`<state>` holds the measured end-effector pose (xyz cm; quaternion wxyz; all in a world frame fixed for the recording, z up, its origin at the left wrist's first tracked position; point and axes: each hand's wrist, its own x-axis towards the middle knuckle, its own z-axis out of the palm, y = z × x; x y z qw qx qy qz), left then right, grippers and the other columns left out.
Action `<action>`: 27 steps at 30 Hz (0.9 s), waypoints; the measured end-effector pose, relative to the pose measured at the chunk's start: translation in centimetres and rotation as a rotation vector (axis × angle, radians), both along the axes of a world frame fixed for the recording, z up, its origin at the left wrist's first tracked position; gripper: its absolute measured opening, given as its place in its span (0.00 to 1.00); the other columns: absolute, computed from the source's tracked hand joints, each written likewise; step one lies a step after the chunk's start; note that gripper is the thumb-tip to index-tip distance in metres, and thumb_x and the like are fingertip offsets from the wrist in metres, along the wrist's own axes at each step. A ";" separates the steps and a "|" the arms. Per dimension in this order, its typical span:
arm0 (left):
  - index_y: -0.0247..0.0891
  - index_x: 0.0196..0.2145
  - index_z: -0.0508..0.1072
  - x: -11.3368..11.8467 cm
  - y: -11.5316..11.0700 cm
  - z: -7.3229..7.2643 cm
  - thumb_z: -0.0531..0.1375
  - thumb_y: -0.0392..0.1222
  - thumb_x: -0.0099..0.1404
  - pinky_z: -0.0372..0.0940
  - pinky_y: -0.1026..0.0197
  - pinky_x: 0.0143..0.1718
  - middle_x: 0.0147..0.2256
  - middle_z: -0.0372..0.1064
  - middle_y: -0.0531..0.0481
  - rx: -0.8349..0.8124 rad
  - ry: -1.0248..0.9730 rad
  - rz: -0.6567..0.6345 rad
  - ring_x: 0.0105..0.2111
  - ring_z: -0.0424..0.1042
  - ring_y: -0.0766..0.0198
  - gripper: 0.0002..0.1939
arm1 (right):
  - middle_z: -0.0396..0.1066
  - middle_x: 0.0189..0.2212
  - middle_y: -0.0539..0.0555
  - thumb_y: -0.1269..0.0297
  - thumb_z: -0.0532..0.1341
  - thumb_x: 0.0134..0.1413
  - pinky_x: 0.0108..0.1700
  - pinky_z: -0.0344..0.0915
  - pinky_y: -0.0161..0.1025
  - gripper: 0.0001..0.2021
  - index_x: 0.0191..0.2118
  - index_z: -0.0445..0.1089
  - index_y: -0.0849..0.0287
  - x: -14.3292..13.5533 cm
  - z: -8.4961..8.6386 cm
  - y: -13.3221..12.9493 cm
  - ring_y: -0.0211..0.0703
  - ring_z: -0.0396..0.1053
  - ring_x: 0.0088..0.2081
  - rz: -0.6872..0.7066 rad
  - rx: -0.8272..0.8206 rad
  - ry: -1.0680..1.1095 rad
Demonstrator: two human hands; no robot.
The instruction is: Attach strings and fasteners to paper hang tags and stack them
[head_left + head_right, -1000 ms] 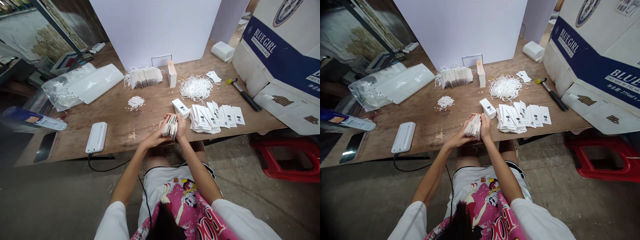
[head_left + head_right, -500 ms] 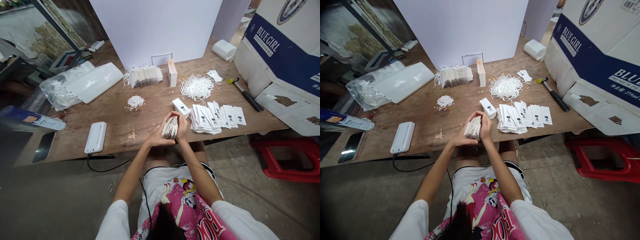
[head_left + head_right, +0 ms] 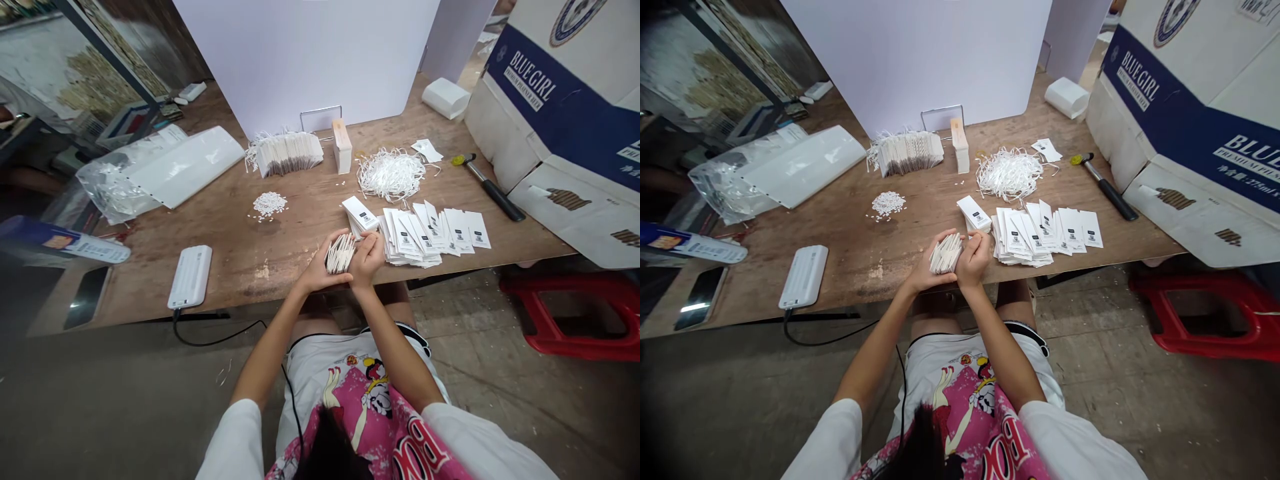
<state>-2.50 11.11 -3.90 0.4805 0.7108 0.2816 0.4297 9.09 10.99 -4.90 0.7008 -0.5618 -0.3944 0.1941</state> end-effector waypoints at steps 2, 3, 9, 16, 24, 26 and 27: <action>0.40 0.62 0.53 0.1 0.0 -0.3 0.71 0.52 0.48 0.54 0.45 0.62 0.58 0.59 0.35 -0.026 -0.029 0.015 0.59 0.61 0.45 0.49 | 0.66 0.27 0.50 0.53 0.48 0.65 0.37 0.62 0.39 0.15 0.36 0.64 0.56 -0.1 0.0 -0.1 0.39 0.66 0.29 0.022 -0.013 0.000; 0.40 0.63 0.52 0.2 0.0 -0.5 0.71 0.53 0.48 0.54 0.44 0.62 0.58 0.59 0.35 -0.040 -0.049 0.025 0.59 0.61 0.45 0.51 | 0.66 0.26 0.49 0.53 0.49 0.65 0.35 0.62 0.38 0.14 0.36 0.64 0.56 -0.2 -0.1 -0.2 0.39 0.65 0.28 0.035 -0.019 0.002; 0.42 0.64 0.50 0.3 -0.1 -1.1 0.72 0.55 0.46 0.56 0.47 0.60 0.58 0.60 0.35 -0.087 -0.146 0.050 0.60 0.61 0.47 0.53 | 0.57 0.18 0.43 0.56 0.47 0.66 0.26 0.58 0.33 0.12 0.39 0.63 0.56 -0.4 -0.4 -1.6 0.35 0.58 0.20 0.165 -0.028 0.031; 0.43 0.64 0.49 0.0 -0.3 -0.8 0.71 0.55 0.48 0.57 0.47 0.60 0.60 0.57 0.35 -0.147 -0.173 0.041 0.59 0.61 0.47 0.52 | 0.68 0.45 0.58 0.64 0.59 0.54 0.50 0.66 0.47 0.14 0.48 0.68 0.56 1.7 -0.8 -4.9 0.47 0.67 0.48 0.464 0.057 -0.187; 0.45 0.68 0.33 -1.7 0.1 -0.2 0.71 0.54 0.49 0.46 0.44 0.66 0.67 0.42 0.34 -0.165 0.074 -0.158 0.67 0.47 0.45 0.63 | 0.53 0.62 0.63 0.65 0.63 0.54 0.64 0.55 0.56 0.24 0.54 0.54 0.54 4.1 -1.2 -3.5 0.50 0.51 0.66 0.808 0.101 -0.326; 0.45 0.68 0.33 -2.3 0.3 0.1 0.69 0.51 0.53 0.45 0.44 0.66 0.69 0.37 0.35 -0.165 0.148 -0.215 0.68 0.43 0.45 0.59 | 0.55 0.61 0.62 0.64 0.63 0.55 0.61 0.60 0.53 0.22 0.53 0.56 0.54 4.5 -1.2 -3.1 0.49 0.56 0.63 0.874 0.070 -0.277; 0.45 0.68 0.33 -2.5 0.4 0.3 0.68 0.50 0.54 0.45 0.44 0.66 0.69 0.36 0.37 -0.179 0.170 -0.231 0.68 0.43 0.46 0.58 | 0.57 0.61 0.61 0.64 0.64 0.54 0.59 0.63 0.52 0.22 0.53 0.57 0.53 4.7 -1.2 -3.0 0.49 0.60 0.61 0.893 0.049 -0.254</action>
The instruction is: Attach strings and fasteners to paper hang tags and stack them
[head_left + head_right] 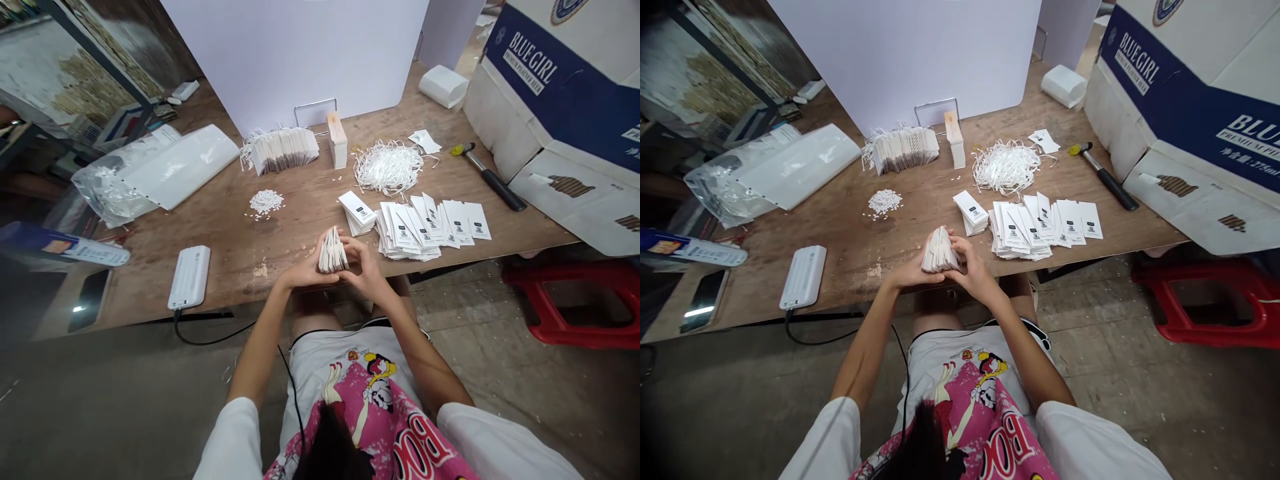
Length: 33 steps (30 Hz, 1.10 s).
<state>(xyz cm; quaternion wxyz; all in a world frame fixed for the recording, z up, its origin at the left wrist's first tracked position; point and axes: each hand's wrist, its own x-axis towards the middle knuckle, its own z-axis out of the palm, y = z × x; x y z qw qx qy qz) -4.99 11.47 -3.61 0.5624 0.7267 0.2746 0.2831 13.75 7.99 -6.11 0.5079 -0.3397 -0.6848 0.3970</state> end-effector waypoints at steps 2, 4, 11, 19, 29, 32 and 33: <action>0.46 0.69 0.34 -0.2 -0.1 0.3 0.67 0.49 0.56 0.46 0.44 0.66 0.69 0.37 0.39 -0.045 0.010 -0.004 0.68 0.43 0.46 0.56 | 0.60 0.59 0.59 0.63 0.67 0.51 0.55 0.67 0.49 0.27 0.55 0.58 0.52 0.3 0.1 0.1 0.48 0.64 0.57 0.002 -0.048 0.018; 0.46 0.69 0.34 -0.1 -0.3 0.6 0.67 0.49 0.56 0.47 0.45 0.66 0.69 0.37 0.40 -0.087 -0.004 0.023 0.68 0.44 0.46 0.56 | 0.62 0.57 0.58 0.63 0.68 0.48 0.55 0.67 0.48 0.34 0.60 0.55 0.50 0.6 0.4 0.3 0.49 0.65 0.57 -0.019 -0.071 0.000; 0.42 0.69 0.40 0.6 -0.9 0.5 0.69 0.50 0.53 0.44 0.45 0.67 0.68 0.43 0.41 -0.061 0.024 0.156 0.68 0.45 0.46 0.55 | 0.55 0.58 0.58 0.62 0.68 0.48 0.66 0.51 0.51 0.38 0.65 0.55 0.50 1.7 1.0 1.9 0.52 0.54 0.63 0.066 -0.035 -0.219; 0.41 0.67 0.48 0.6 -1.1 -1.1 0.67 0.52 0.54 0.42 0.44 0.68 0.68 0.44 0.41 0.077 0.032 0.232 0.68 0.44 0.46 0.49 | 0.48 0.67 0.59 0.61 0.68 0.49 0.68 0.46 0.48 0.45 0.68 0.44 0.53 1.5 0.9 2.1 0.49 0.48 0.68 0.195 -0.125 -0.066; 0.37 0.63 0.52 1.8 -2.1 -1.4 0.67 0.54 0.54 0.56 0.45 0.63 0.62 0.57 0.36 0.086 -0.090 0.369 0.62 0.59 0.47 0.46 | 0.53 0.63 0.62 0.68 0.67 0.42 0.68 0.47 0.50 0.44 0.66 0.49 0.59 1.3 0.3 2.1 0.54 0.52 0.65 0.115 -0.080 -0.109; 0.36 0.62 0.52 2.1 -2.1 -1.4 0.67 0.54 0.53 0.57 0.45 0.62 0.60 0.59 0.35 0.071 -0.118 0.380 0.60 0.61 0.47 0.46 | 0.55 0.61 0.63 0.68 0.67 0.41 0.67 0.49 0.50 0.43 0.64 0.50 0.59 1.3 0.4 2.1 0.54 0.53 0.64 0.106 -0.087 -0.087; 0.36 0.62 0.51 2.1 -2.1 -1.5 0.67 0.55 0.53 0.57 0.45 0.62 0.60 0.60 0.35 0.071 -0.125 0.385 0.60 0.62 0.47 0.46 | 0.55 0.61 0.63 0.67 0.67 0.41 0.67 0.49 0.50 0.43 0.64 0.51 0.59 1.3 0.5 2.1 0.54 0.54 0.64 0.115 -0.097 -0.078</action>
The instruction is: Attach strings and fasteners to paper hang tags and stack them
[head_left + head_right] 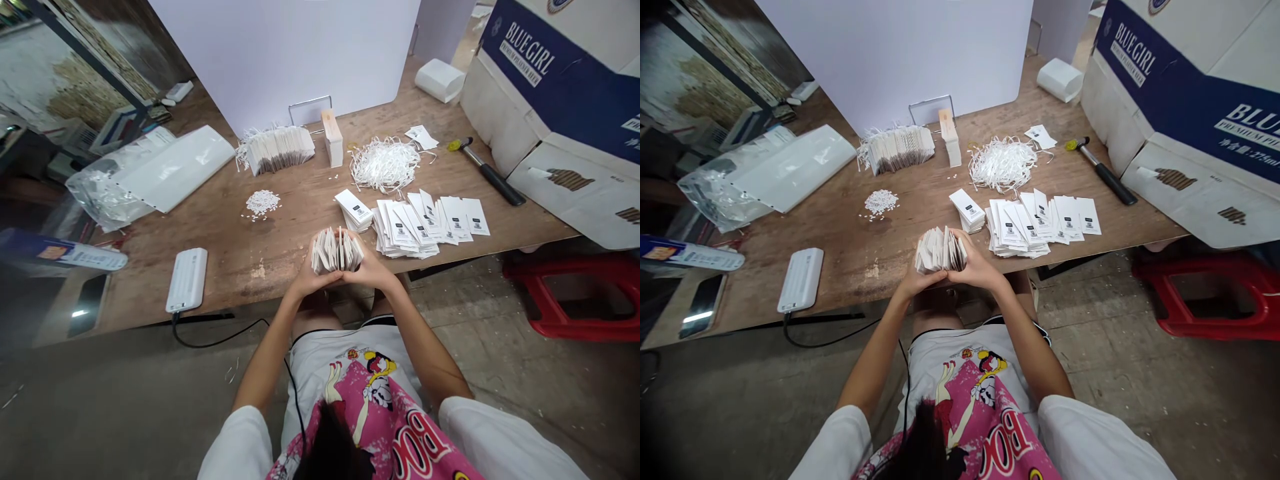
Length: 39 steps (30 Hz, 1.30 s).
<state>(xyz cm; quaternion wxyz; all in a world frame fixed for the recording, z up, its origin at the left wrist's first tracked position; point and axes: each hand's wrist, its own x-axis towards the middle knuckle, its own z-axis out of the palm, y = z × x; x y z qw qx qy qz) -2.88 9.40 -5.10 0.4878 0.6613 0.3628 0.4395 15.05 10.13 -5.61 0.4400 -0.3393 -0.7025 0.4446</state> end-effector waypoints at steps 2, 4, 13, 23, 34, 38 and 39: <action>0.37 0.62 0.52 0.0 0.2 -0.2 0.68 0.55 0.52 0.57 0.45 0.62 0.59 0.60 0.35 0.022 0.000 0.024 0.60 0.62 0.47 0.47 | 0.56 0.61 0.62 0.67 0.67 0.42 0.66 0.51 0.50 0.42 0.64 0.51 0.59 0.1 0.2 0.1 0.54 0.56 0.64 0.023 -0.030 0.019; 0.38 0.62 0.51 -0.3 0.6 -0.3 0.69 0.55 0.50 0.56 0.45 0.62 0.58 0.60 0.36 0.058 0.010 0.059 0.59 0.62 0.47 0.48 | 0.57 0.62 0.61 0.65 0.67 0.43 0.66 0.52 0.50 0.41 0.64 0.52 0.57 0.2 0.4 0.2 0.53 0.57 0.63 0.036 -0.069 0.030; 0.40 0.65 0.47 -0.9 1.4 -0.6 0.70 0.56 0.49 0.51 0.43 0.64 0.61 0.55 0.35 0.124 0.091 0.033 0.63 0.57 0.46 0.54 | 0.58 0.63 0.55 0.64 0.63 0.50 0.67 0.50 0.50 0.36 0.65 0.52 0.53 -0.2 0.5 0.2 0.48 0.57 0.64 0.013 -0.175 0.129; 0.44 0.69 0.38 -1.1 0.6 0.9 0.64 0.50 0.60 0.39 0.43 0.68 0.70 0.35 0.40 0.156 0.278 -0.144 0.69 0.38 0.48 0.50 | 0.58 0.63 0.57 0.71 0.60 0.47 0.66 0.53 0.50 0.37 0.65 0.52 0.56 -2.2 0.5 0.3 0.49 0.58 0.63 -0.192 -0.079 0.156; 0.40 0.63 0.58 -0.8 0.5 0.6 0.60 0.44 0.63 0.55 0.48 0.63 0.61 0.60 0.40 0.204 0.210 0.149 0.61 0.61 0.52 0.32 | 0.68 0.56 0.56 0.72 0.58 0.48 0.63 0.60 0.44 0.32 0.62 0.58 0.58 -2.7 1.0 0.2 0.45 0.64 0.59 -0.249 -0.081 0.207; 0.41 0.64 0.55 0.4 0.0 0.7 0.58 0.35 0.60 0.60 0.51 0.60 0.60 0.62 0.43 0.266 0.244 0.254 0.59 0.64 0.55 0.34 | 0.68 0.56 0.55 0.74 0.56 0.45 0.63 0.59 0.44 0.31 0.60 0.61 0.58 -3.2 1.1 0.2 0.46 0.64 0.59 -0.318 -0.017 0.161; 0.41 0.63 0.56 0.6 -0.2 0.8 0.58 0.33 0.59 0.61 0.52 0.60 0.60 0.63 0.43 0.282 0.260 0.271 0.58 0.65 0.55 0.35 | 0.68 0.56 0.55 0.75 0.55 0.44 0.63 0.59 0.45 0.31 0.58 0.62 0.58 -3.3 1.1 0.2 0.46 0.64 0.59 -0.337 0.014 0.149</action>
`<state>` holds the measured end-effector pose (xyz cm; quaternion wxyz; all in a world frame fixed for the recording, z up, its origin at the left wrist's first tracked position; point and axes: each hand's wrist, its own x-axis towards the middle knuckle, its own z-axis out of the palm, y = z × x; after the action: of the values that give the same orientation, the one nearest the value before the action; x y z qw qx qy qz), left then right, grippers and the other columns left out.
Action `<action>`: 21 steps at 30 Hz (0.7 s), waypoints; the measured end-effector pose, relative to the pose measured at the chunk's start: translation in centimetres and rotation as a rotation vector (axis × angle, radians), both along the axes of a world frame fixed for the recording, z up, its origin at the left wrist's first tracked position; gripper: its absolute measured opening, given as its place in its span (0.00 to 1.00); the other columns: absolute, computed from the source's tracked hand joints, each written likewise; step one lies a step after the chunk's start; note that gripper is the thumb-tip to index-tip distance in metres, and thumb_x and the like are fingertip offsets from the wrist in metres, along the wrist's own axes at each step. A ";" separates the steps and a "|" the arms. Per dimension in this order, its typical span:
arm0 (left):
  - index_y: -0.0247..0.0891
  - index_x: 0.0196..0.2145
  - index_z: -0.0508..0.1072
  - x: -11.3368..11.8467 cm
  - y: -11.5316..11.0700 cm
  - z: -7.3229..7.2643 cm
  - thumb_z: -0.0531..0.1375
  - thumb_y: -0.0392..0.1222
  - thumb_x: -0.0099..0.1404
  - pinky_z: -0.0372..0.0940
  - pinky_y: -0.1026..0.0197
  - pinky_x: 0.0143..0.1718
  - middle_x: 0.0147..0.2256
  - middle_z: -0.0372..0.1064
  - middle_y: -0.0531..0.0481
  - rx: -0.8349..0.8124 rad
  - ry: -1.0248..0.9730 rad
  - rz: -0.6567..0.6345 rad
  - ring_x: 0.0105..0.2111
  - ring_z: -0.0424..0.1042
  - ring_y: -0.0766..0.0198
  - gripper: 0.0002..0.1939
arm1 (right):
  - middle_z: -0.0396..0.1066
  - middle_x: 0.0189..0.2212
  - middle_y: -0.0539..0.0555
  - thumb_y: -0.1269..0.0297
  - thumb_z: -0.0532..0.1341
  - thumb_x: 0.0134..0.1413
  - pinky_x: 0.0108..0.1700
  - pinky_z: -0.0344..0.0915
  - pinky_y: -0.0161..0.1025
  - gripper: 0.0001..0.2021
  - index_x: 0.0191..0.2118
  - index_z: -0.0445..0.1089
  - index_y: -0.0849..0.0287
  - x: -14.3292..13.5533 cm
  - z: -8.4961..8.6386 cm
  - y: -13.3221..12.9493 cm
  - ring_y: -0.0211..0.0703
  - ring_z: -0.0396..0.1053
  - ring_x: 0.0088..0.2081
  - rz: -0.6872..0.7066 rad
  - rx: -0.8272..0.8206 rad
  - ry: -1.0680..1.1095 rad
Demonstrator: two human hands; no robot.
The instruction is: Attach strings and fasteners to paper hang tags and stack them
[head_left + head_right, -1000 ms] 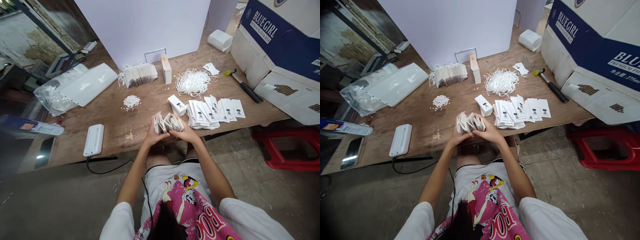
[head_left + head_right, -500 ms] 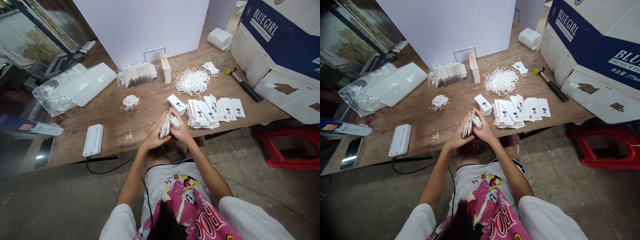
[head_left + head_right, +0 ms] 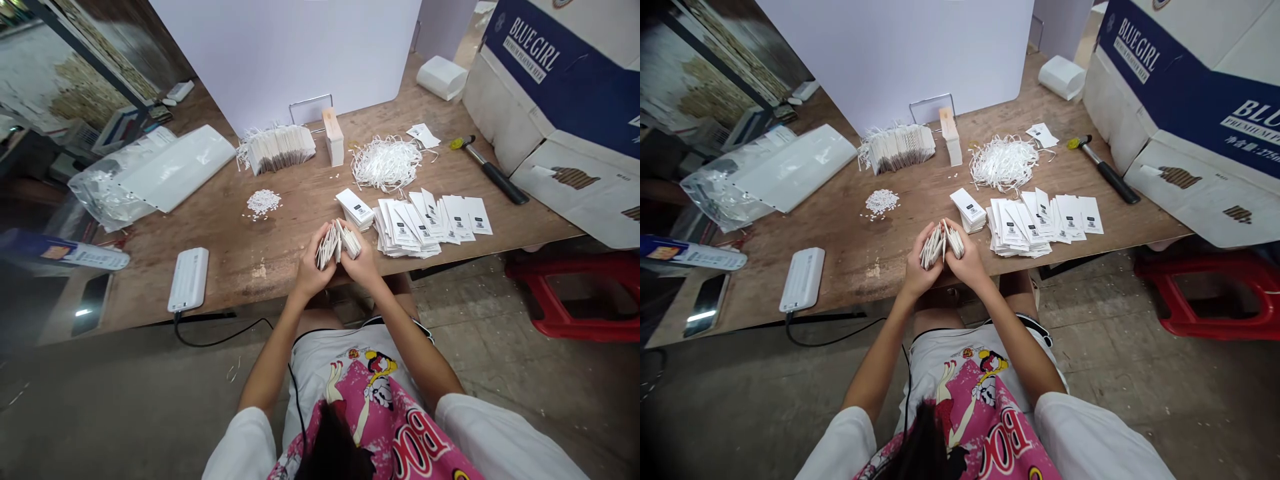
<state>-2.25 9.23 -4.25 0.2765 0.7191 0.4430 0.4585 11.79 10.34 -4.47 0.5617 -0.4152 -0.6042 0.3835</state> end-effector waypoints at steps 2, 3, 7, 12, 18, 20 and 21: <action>0.42 0.61 0.59 0.4 -0.2 0.3 0.58 0.31 0.56 0.62 0.52 0.58 0.58 0.65 0.45 0.028 0.019 0.033 0.56 0.67 0.55 0.35 | 0.68 0.55 0.55 0.76 0.55 0.43 0.64 0.58 0.47 0.30 0.56 0.64 0.57 -0.1 -0.1 0.0 0.47 0.64 0.59 -0.042 0.063 -0.025; 0.42 0.60 0.61 0.6 -0.2 0.3 0.58 0.30 0.55 0.63 0.53 0.58 0.57 0.66 0.45 0.041 0.018 0.051 0.55 0.68 0.55 0.34 | 0.68 0.54 0.56 0.76 0.54 0.43 0.64 0.58 0.47 0.29 0.55 0.65 0.57 -0.1 -0.1 0.1 0.47 0.64 0.58 -0.056 0.087 -0.031; 0.41 0.58 0.61 1.2 -0.1 0.0 0.57 0.31 0.56 0.64 0.53 0.56 0.54 0.67 0.44 0.071 -0.051 0.157 0.54 0.68 0.55 0.31 | 0.70 0.51 0.55 0.75 0.55 0.46 0.60 0.63 0.46 0.25 0.53 0.66 0.57 -0.2 -0.2 0.0 0.46 0.68 0.54 -0.057 0.043 0.016; 0.40 0.58 0.58 1.5 0.1 -0.8 0.59 0.41 0.61 0.62 0.50 0.57 0.53 0.64 0.41 0.074 -0.143 0.174 0.53 0.68 0.54 0.28 | 0.72 0.47 0.55 0.68 0.58 0.52 0.56 0.66 0.44 0.18 0.50 0.67 0.56 -0.3 -0.1 -0.2 0.46 0.70 0.50 -0.107 -0.044 0.063; 0.41 0.61 0.54 1.0 0.8 -0.8 0.63 0.61 0.56 0.58 0.48 0.60 0.58 0.60 0.38 -0.014 -0.181 0.010 0.57 0.64 0.49 0.41 | 0.72 0.47 0.56 0.64 0.60 0.52 0.55 0.65 0.46 0.17 0.50 0.67 0.57 -0.3 -0.1 0.0 0.48 0.70 0.49 -0.099 -0.051 0.103; 0.41 0.61 0.54 0.7 1.0 -0.8 0.65 0.66 0.49 0.56 0.46 0.61 0.60 0.57 0.37 -0.028 -0.180 -0.041 0.60 0.60 0.46 0.49 | 0.72 0.46 0.55 0.60 0.60 0.53 0.55 0.65 0.46 0.17 0.49 0.67 0.56 -0.4 -0.2 0.1 0.47 0.69 0.49 -0.108 -0.061 0.099; 0.41 0.62 0.54 0.6 1.0 -0.8 0.67 0.66 0.46 0.55 0.46 0.62 0.61 0.56 0.36 -0.037 -0.172 -0.055 0.61 0.59 0.45 0.52 | 0.72 0.46 0.55 0.58 0.61 0.54 0.55 0.65 0.45 0.17 0.49 0.67 0.56 -0.5 -0.2 0.1 0.47 0.70 0.48 -0.119 -0.072 0.105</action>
<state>-1.63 10.26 -5.05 0.3393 0.6835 0.4062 0.5027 11.33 10.41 -4.69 0.5992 -0.4497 -0.5339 0.3921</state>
